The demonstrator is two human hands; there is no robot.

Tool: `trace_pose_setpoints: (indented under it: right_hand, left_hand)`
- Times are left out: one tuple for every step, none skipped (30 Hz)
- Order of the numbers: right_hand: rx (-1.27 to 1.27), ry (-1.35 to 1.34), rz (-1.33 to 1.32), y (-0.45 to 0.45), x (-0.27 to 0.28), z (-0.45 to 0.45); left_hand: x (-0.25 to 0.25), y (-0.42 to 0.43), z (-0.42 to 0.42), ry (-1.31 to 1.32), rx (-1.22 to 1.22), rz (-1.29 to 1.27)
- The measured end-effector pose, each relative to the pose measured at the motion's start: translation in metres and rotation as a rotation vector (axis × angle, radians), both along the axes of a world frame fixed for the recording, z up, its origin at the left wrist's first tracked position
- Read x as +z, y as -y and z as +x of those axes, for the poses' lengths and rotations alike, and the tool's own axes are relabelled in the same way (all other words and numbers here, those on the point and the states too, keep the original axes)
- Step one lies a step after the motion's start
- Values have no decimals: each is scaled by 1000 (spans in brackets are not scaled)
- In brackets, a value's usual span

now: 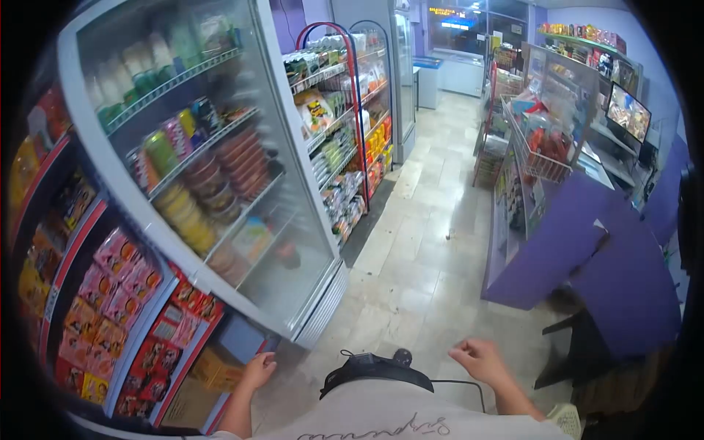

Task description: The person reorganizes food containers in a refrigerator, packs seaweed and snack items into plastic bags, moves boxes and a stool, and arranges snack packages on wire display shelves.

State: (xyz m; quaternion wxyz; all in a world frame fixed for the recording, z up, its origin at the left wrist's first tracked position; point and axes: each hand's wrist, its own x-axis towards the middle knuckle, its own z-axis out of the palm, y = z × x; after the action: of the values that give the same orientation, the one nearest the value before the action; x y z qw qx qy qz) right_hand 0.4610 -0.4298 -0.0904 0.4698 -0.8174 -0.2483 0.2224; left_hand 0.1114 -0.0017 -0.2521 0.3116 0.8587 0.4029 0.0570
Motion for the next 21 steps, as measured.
trace_pose_setpoints:
  right_hand:
    - [3,15,3,-6,-10,26]
    - [-5,14,-1,-16,-17,56]
    - [-13,10,-1,-31,-16,87]
    - [-9,12,4,-54,-5,117]
    - [45,49,13,-81,9,146]
    - [102,90,16,-106,24,176]
    - [112,81,-4,-129,38,205]
    - [230,138,97,-154,51,234]
    - [348,193,203,-174,58,260]
    - [361,188,189,-189,60,282]
    - [364,208,195,-206,61,306]
    - [363,223,203,-223,56,328]
    - [362,211,199,-235,45,349]
    - [348,230,161,-244,28,375]
    - [333,250,120,-250,6,401]
    - [247,149,-15,-253,-25,428]
    - [156,42,-150,-247,-67,454]
    - [110,162,-351,-231,-121,481]
    - [67,281,-555,-201,-184,505]
    - [44,86,-827,-155,-245,521]
    - [73,-8,-1101,-113,-276,522]
  left_hand:
    - [-11,-13,34,18,-56,-22]
    - [-18,-25,68,36,-110,-42]
    - [-23,-32,98,44,-147,-48]
    - [-13,-35,135,13,-129,-117]
    - [-5,-36,166,-25,-110,-198]
    - [3,-43,198,-29,-148,-209]
    - [0,-57,227,15,-163,-198]
    - [-3,-72,255,56,-175,-188]
    - [11,-80,284,93,-119,-202]
    - [23,-88,310,94,-107,-217]
    - [34,-100,338,127,-43,-280]
    - [45,-114,365,153,17,-340]
    - [59,-126,389,142,19,-346]
    - [71,-138,417,249,-6,-384]
    - [77,-152,448,356,-34,-424]
    - [78,-169,479,344,-39,-435]
    - [79,-185,508,415,-75,-458]
    - [84,-203,540,484,-115,-480]
    - [87,-220,573,467,-127,-493]
    - [89,-234,609,505,-169,-553]
    - [92,-246,648,546,-212,-612]
